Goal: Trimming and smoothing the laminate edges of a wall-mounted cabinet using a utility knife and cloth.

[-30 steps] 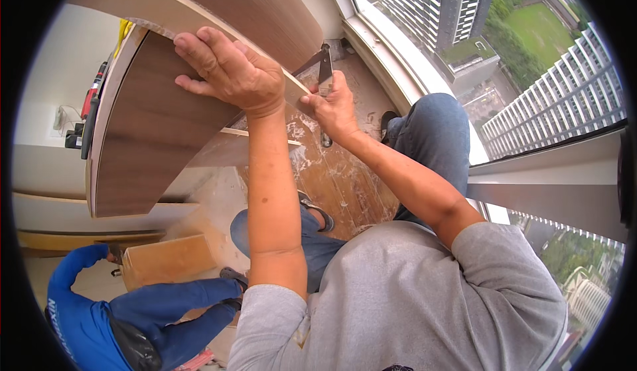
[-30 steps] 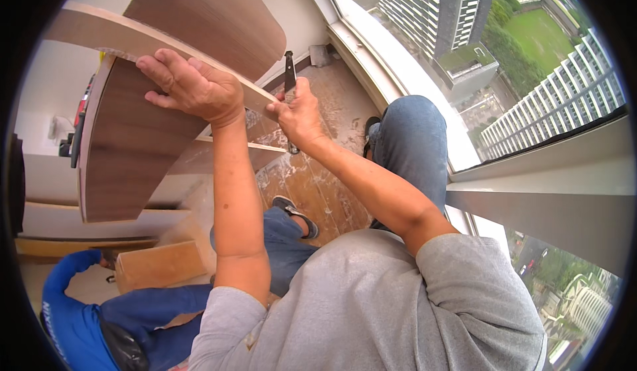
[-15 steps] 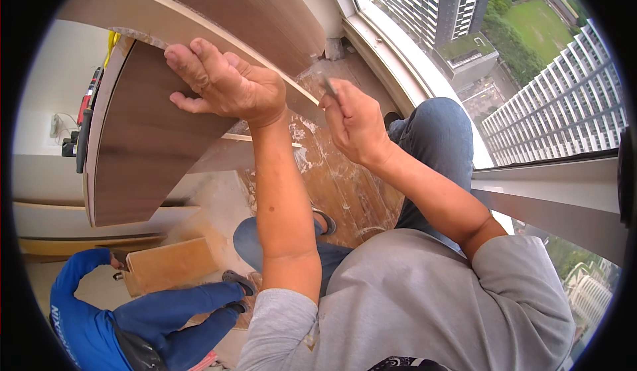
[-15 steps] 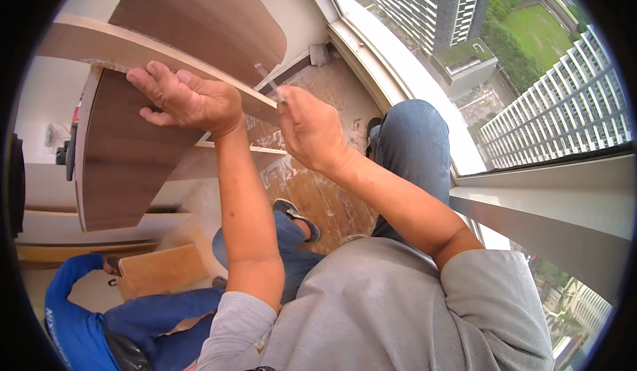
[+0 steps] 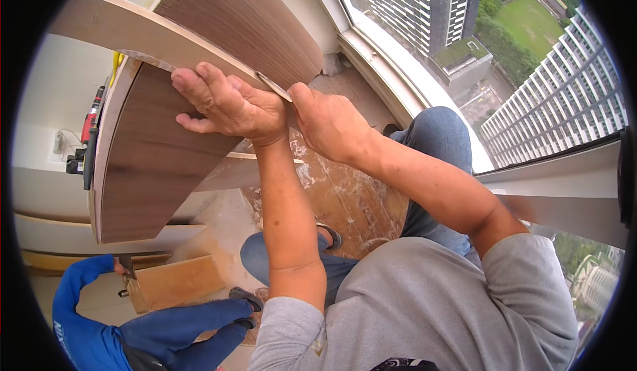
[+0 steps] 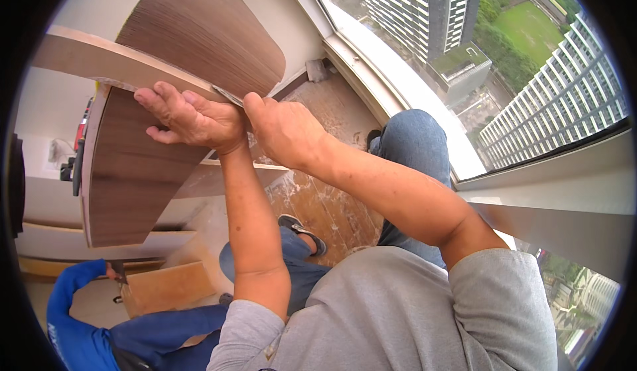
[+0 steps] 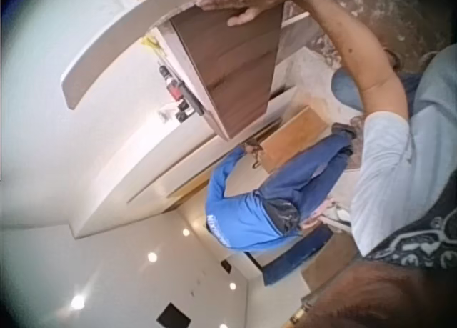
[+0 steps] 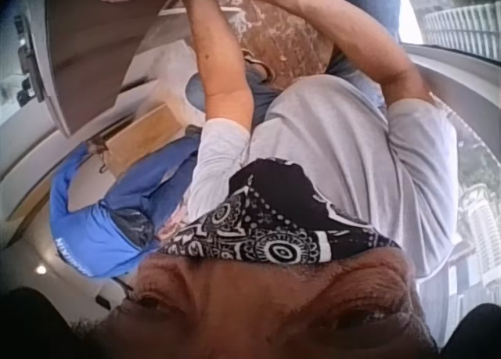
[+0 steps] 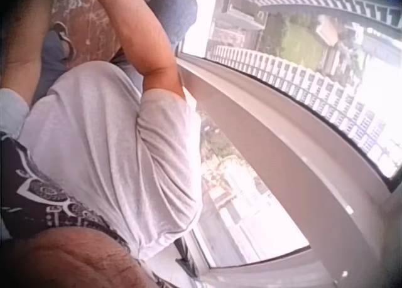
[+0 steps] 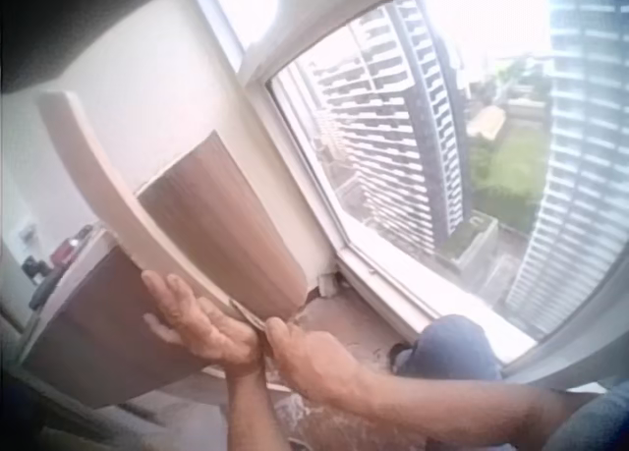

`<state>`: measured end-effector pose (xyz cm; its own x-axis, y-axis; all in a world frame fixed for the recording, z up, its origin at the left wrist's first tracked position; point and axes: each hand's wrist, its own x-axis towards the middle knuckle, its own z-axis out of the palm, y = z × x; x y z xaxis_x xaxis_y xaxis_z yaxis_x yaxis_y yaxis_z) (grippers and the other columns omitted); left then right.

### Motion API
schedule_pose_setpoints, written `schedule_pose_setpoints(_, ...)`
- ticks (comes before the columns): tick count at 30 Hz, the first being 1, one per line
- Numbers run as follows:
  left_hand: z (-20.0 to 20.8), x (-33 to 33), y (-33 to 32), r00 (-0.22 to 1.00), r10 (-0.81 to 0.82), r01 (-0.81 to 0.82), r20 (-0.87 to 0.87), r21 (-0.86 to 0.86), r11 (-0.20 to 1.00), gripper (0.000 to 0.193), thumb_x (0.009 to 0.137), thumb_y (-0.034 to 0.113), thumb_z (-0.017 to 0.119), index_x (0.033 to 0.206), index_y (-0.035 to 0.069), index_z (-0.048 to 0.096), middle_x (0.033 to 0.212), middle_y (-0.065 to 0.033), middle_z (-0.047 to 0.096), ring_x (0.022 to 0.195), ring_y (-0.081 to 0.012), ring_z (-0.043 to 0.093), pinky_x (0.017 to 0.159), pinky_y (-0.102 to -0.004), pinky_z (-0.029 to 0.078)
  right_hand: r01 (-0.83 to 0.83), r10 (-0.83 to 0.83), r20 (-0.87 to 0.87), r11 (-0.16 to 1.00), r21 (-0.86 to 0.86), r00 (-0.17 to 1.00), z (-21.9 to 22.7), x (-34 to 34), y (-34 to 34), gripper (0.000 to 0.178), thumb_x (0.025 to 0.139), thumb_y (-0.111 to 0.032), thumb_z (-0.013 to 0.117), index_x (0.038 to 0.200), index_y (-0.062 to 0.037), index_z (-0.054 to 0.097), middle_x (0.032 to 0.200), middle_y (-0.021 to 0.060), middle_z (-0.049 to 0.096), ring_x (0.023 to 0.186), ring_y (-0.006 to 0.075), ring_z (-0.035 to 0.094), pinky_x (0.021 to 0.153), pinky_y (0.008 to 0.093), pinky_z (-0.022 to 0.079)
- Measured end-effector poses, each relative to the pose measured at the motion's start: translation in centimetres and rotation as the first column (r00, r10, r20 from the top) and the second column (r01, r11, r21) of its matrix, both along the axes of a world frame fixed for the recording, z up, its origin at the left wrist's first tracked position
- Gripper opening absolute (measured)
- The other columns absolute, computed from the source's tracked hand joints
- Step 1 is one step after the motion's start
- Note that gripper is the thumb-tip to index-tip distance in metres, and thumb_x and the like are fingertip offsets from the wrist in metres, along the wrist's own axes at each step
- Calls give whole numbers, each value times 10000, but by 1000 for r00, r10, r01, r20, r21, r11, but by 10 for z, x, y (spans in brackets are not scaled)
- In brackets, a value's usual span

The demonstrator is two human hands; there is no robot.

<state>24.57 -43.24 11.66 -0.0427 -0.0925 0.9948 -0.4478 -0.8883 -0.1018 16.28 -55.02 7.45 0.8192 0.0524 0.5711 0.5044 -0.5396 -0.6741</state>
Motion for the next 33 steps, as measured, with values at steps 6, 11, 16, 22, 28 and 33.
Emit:
schedule_pose_setpoints(6,2,1,-1,1000,-14,14,-9,-2,1000,452,1087,163,419,1506,17,499,1608,-253,430,1509,-372,415,1251,-555,-29,-21,23,-45,999,27,999,-6,6,3,205,921,-88,588,1044,-1,449,815,240,676,756,472,672,658,561,540)
schedule_pose_setpoints(11,5,1,-2,999,-18,18,44,7,1000,450,1084,168,451,1512,41,508,1611,-237,437,1496,-357,440,1233,-576,12,11,-12,40,1000,27,999,-15,11,5,226,908,-93,611,1042,-4,453,833,250,687,769,481,672,680,558,542)
schedule_pose_setpoints(16,9,-1,-4,998,16,-17,61,15,1000,458,1080,166,415,1511,36,500,1599,-247,447,1488,-371,447,1244,-578,2,9,-8,-113,1000,6,994,-39,-7,1,179,913,-82,574,1033,-2,469,861,276,694,803,515,664,726,573,536)
schedule_pose_setpoints(22,7,-2,2,996,65,-68,56,39,997,469,1085,177,412,1531,45,473,1599,-254,444,1495,-362,441,1239,-580,5,103,-119,-338,993,-64,933,-89,-54,-21,168,949,-108,535,1054,-1,458,812,317,655,783,550,639,712,632,487)
schedule_pose_setpoints(28,7,-2,-2,997,70,-70,24,1,998,428,1070,121,461,1489,51,511,1588,-223,474,1463,-375,480,1255,-591,17,48,-57,70,992,117,996,34,-23,-2,165,994,-113,562,1010,-7,436,749,280,618,741,518,618,652,587,479)
schedule_pose_setpoints(33,1,6,-1,997,53,-52,53,-11,999,431,1054,112,568,1481,65,528,1585,-190,490,1465,-341,487,1259,-584,27,-9,1,94,997,80,996,60,10,-4,169,995,-116,562,1008,-5,435,749,266,632,747,509,623,664,574,494)
